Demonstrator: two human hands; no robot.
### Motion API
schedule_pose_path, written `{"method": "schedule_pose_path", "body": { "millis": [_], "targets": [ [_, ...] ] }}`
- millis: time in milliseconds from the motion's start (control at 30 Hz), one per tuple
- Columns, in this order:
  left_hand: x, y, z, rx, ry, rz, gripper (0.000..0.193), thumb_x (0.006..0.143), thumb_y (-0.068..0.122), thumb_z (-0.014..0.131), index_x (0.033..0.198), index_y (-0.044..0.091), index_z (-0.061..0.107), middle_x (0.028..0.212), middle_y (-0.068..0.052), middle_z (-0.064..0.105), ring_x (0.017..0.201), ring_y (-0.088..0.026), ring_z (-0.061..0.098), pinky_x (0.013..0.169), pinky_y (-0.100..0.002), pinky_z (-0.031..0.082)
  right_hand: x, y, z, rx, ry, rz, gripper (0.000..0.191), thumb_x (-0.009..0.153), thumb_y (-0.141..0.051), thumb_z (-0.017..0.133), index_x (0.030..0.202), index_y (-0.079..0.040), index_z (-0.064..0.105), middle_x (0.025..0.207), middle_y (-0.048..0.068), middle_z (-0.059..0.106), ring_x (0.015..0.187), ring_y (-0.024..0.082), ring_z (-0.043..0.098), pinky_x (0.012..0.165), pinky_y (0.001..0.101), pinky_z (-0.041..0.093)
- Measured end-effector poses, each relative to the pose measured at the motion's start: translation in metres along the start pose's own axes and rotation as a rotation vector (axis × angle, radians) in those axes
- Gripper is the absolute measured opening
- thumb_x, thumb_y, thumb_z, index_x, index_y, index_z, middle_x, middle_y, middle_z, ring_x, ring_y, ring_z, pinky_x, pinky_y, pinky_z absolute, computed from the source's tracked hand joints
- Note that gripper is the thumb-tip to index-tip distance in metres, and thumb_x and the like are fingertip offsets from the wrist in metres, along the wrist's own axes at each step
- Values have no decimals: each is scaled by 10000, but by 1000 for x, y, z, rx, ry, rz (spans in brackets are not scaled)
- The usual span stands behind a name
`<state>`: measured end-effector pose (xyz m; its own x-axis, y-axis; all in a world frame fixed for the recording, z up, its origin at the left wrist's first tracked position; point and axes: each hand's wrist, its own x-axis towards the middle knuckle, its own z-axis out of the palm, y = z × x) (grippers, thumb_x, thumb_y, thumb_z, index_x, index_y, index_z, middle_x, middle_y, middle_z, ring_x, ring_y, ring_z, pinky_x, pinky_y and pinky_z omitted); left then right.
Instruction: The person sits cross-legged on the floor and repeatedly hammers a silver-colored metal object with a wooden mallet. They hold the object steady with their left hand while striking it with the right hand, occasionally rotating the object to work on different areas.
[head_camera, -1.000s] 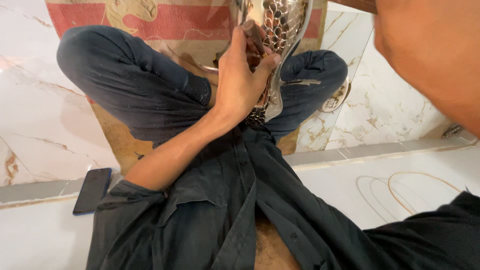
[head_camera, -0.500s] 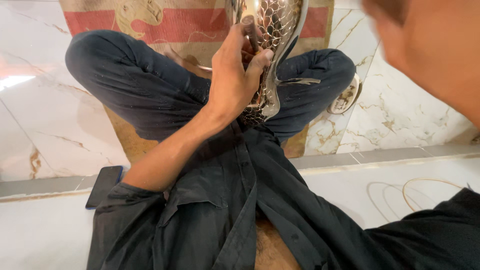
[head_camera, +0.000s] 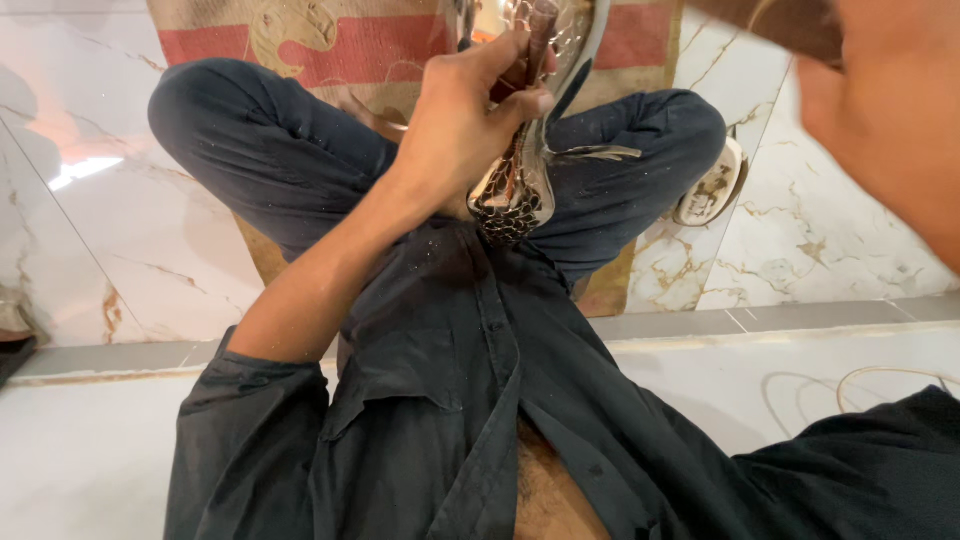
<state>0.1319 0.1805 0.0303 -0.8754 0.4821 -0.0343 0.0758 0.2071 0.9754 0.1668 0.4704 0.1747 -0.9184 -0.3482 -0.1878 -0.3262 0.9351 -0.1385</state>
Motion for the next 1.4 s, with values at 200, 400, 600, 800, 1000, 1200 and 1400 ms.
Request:
{"method": "schedule_pose_path", "body": {
  "millis": [200,400,600,800,1000,1200,1400],
  "targets": [
    [-13,8,12,-55,192,-83,298,1020,34,768,1256,80,593,1002,-40,768,907,-122,771,811,-302,623,10,-7,-12,-10,3,-55,486,965,20,736,1415,-65,574,1155,163,650,957,330,676,823,389,550],
    [-23,3,21,-37,174,-44,433,1049,22,757,1395,96,507,1014,-38,742,918,-100,743,844,-271,619,6,-10,-17,-304,-30,-141,431,939,-15,731,1356,-78,641,937,122,655,685,238,632,578,315,488],
    [-22,-2,32,-117,175,-96,420,1081,8,707,1419,98,474,1022,-29,743,894,-96,735,797,-269,629,-3,9,-1,-55,39,-96,413,934,-24,734,1338,-72,663,902,115,666,639,225,626,533,311,477],
    [-23,-2,38,-67,169,-78,358,1101,28,700,1387,69,488,1037,-35,727,917,-101,739,793,-254,626,-17,30,18,25,47,-60,381,952,-27,727,1326,-60,661,894,113,661,631,220,617,535,312,473],
    [-24,6,48,-62,235,-162,305,1082,39,700,1316,26,504,935,-40,675,850,-96,737,700,-245,603,-23,38,21,56,74,-58,350,969,-30,719,1313,-49,659,887,111,656,623,215,607,537,312,469],
    [-21,14,56,-93,279,-238,293,1068,40,696,1292,18,507,912,-36,674,799,-87,703,677,-241,589,-29,39,26,76,79,-66,319,987,-34,712,1301,-37,657,880,110,652,615,209,598,538,312,465],
    [-28,22,72,-56,431,-150,384,1071,55,750,1332,26,469,1010,-49,678,916,-97,690,802,-249,601,-36,44,34,109,109,-63,289,1004,-37,704,1289,-26,655,872,108,647,608,204,588,540,312,461]
  ]
}}
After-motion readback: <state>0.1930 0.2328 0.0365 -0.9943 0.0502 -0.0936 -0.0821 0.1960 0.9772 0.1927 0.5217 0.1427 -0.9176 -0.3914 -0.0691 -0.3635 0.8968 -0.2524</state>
